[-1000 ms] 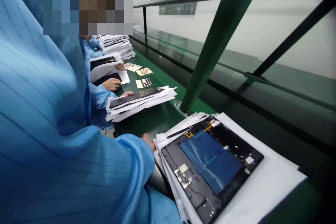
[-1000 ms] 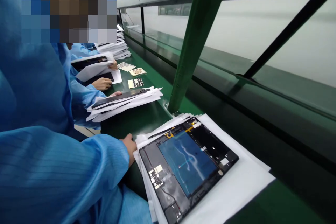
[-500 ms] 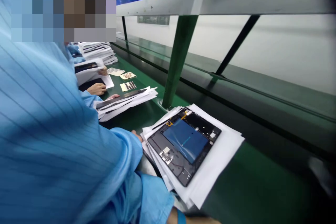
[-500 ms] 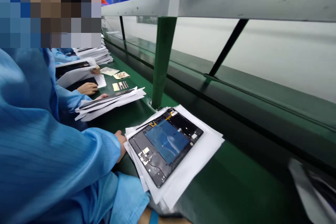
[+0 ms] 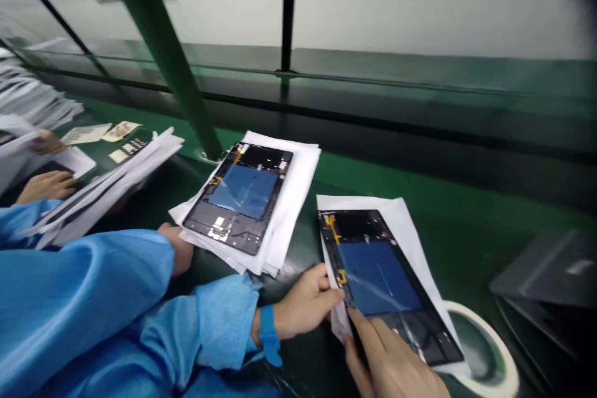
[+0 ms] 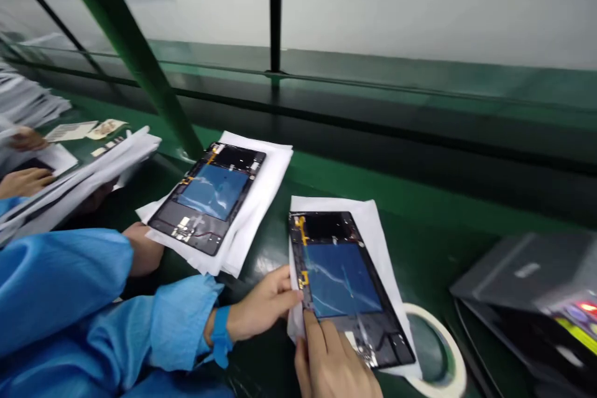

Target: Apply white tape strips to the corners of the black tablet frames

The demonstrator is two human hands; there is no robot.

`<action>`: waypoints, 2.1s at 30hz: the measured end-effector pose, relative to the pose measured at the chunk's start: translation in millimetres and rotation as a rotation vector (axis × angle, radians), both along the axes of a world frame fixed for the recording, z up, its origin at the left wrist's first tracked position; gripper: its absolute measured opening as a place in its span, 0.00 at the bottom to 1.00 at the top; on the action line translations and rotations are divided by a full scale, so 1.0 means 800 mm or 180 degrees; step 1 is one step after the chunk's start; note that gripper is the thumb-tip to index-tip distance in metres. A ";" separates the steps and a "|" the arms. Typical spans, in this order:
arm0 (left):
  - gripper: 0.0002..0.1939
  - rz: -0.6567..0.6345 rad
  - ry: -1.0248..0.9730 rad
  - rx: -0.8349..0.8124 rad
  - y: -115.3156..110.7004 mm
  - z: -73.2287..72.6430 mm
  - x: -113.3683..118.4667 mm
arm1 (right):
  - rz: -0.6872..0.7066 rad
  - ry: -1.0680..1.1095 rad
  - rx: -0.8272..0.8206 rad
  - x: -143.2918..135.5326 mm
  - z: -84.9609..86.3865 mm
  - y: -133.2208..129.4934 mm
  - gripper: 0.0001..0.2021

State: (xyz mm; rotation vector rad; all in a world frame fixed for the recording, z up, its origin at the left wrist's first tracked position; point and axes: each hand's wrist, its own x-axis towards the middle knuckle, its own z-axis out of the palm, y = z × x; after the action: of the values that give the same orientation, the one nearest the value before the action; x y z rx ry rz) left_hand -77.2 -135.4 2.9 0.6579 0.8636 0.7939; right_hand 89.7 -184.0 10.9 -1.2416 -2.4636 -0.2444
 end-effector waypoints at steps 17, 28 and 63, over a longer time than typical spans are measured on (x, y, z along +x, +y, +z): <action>0.24 -0.2361 0.3531 0.2383 -0.037 0.061 -0.076 | -0.0482 0.0983 -0.0576 0.027 -0.021 -0.077 0.20; 0.26 -0.2284 0.4393 0.3727 -0.072 0.058 -0.081 | -0.0576 0.0950 -0.0626 0.008 -0.017 -0.072 0.20; 0.18 -0.2137 0.3164 0.5242 0.017 0.042 -0.034 | -0.2185 -0.0063 0.1125 0.305 0.000 -0.103 0.14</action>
State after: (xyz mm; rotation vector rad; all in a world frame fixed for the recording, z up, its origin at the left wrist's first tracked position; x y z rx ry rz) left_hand -104.1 -121.8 36.7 2.7865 0.5676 0.3533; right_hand 333.7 -266.3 11.2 -1.8578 -1.8053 -0.8264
